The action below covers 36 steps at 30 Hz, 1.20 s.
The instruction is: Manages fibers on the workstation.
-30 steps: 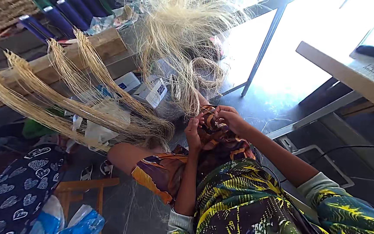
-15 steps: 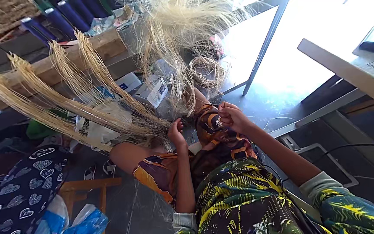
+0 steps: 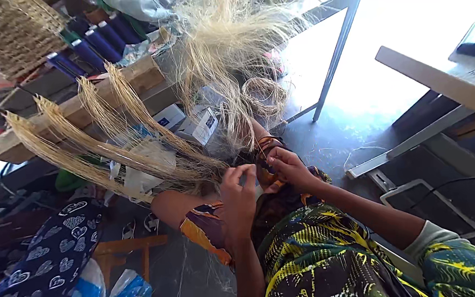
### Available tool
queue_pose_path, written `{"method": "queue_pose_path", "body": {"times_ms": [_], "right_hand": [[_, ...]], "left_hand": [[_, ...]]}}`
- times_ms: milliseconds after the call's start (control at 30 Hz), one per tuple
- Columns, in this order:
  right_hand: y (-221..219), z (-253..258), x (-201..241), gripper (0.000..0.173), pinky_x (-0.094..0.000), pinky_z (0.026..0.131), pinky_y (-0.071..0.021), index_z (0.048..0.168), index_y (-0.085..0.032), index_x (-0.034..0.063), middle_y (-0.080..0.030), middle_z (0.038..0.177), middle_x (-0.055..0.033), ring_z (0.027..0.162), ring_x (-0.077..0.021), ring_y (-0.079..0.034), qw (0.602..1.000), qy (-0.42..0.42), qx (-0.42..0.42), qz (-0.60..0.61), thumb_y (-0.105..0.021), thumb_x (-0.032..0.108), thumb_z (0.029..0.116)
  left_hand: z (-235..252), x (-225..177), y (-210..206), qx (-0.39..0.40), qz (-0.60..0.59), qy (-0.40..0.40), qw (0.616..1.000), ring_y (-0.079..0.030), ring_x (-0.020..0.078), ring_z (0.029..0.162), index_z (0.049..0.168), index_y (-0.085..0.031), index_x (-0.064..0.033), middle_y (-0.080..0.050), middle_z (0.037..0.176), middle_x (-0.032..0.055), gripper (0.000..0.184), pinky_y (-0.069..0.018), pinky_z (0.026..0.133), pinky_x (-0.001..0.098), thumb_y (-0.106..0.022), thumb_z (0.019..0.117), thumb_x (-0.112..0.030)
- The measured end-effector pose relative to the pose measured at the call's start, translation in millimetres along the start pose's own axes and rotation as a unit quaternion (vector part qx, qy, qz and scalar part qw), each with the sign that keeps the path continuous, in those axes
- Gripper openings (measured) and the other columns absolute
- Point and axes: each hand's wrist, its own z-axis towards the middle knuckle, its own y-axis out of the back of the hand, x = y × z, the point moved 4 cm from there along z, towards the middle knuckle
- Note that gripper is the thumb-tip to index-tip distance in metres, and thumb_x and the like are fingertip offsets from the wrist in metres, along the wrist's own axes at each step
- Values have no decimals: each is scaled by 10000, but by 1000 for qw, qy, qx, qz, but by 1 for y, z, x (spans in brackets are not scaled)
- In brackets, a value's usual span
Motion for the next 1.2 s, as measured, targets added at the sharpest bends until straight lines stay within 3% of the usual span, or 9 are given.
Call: {"method": "queue_pose_path", "body": {"times_ms": [133, 267, 367, 600, 867, 933, 1000, 1100, 1200], "right_hand": [[-15, -8, 6, 139, -163, 520, -404, 1014, -547, 55, -502, 672, 84, 536, 15, -460, 998, 26, 43, 39, -448, 128, 1078], [-22, -13, 0, 154, -168, 574, -400, 990, -572, 39, -524, 753, 60, 620, 10, -474, 996, 60, 69, 22, -478, 139, 1060], [-28, -16, -4, 149, -164, 563, -378, 980, -567, 44, -514, 742, 58, 608, 11, -454, 992, 70, 98, 30, -479, 135, 1059], [-36, -19, -10, 146, -152, 574, -370, 977, -585, 35, -507, 712, 63, 609, 24, -452, 987, 79, 137, 4, -502, 129, 1052], [-55, -31, -13, 184, -214, 610, -473, 1012, -616, -38, -589, 776, -51, 634, -48, -543, 959, 24, 272, -76, -529, 119, 1054], [-48, -25, -14, 220, -275, 702, -526, 1052, -645, -53, -649, 866, -107, 724, -100, -611, 963, 22, 242, -116, -549, 145, 1045], [-34, -17, -12, 256, -330, 777, -548, 1088, -650, -68, -666, 973, -149, 829, -154, -643, 979, 42, 153, -130, -509, 136, 1028], [-18, 1, 0, 306, -266, 712, -542, 1103, -643, -48, -658, 950, -85, 762, -81, -618, 995, 38, 24, -94, -426, 165, 1071], [-14, 17, 9, 246, -212, 707, -517, 1048, -670, -14, -646, 854, -11, 726, -27, -593, 999, 34, -9, -16, -490, 153, 1066]], "left_hand": [[7, 9, -37, 46, -148, 36, 987, -674, 60, 868, 1092, -736, -19, -720, 991, 48, 212, -556, 789, 236, -612, 1006, -168], [10, 20, -39, -25, -248, 31, 968, -645, 92, 933, 933, -715, 22, -664, 1008, 80, 185, -551, 833, 235, -546, 987, -32], [14, 27, -32, -60, -278, 34, 958, -637, 104, 940, 928, -700, 17, -661, 1011, 68, 189, -542, 850, 254, -530, 993, -33], [30, 28, -34, -53, -337, 57, 938, -628, 118, 959, 915, -683, -5, -661, 996, 51, 189, -530, 875, 284, -516, 1001, -24], [34, 24, -31, -67, -331, 46, 940, -630, 119, 977, 883, -689, -12, -667, 1000, 50, 193, -528, 880, 290, -530, 993, -16], [31, 25, -32, -62, -321, 46, 944, -626, 122, 977, 868, -690, -9, -666, 1005, 60, 190, -520, 874, 284, -539, 984, -16], [28, 27, -33, -55, -305, 41, 950, -615, 125, 986, 855, -691, -4, -655, 1037, 76, 182, -514, 878, 274, -552, 971, -20], [19, 27, -38, -38, -279, 37, 959, -604, 122, 1040, 829, -684, 13, -610, 1143, 125, 155, -522, 863, 228, -580, 941, -17], [12, 27, -45, 4, -248, 24, 968, -594, 105, 1088, 811, -670, 21, -568, 1213, 151, 123, -533, 858, 194, -608, 912, -8]]}}
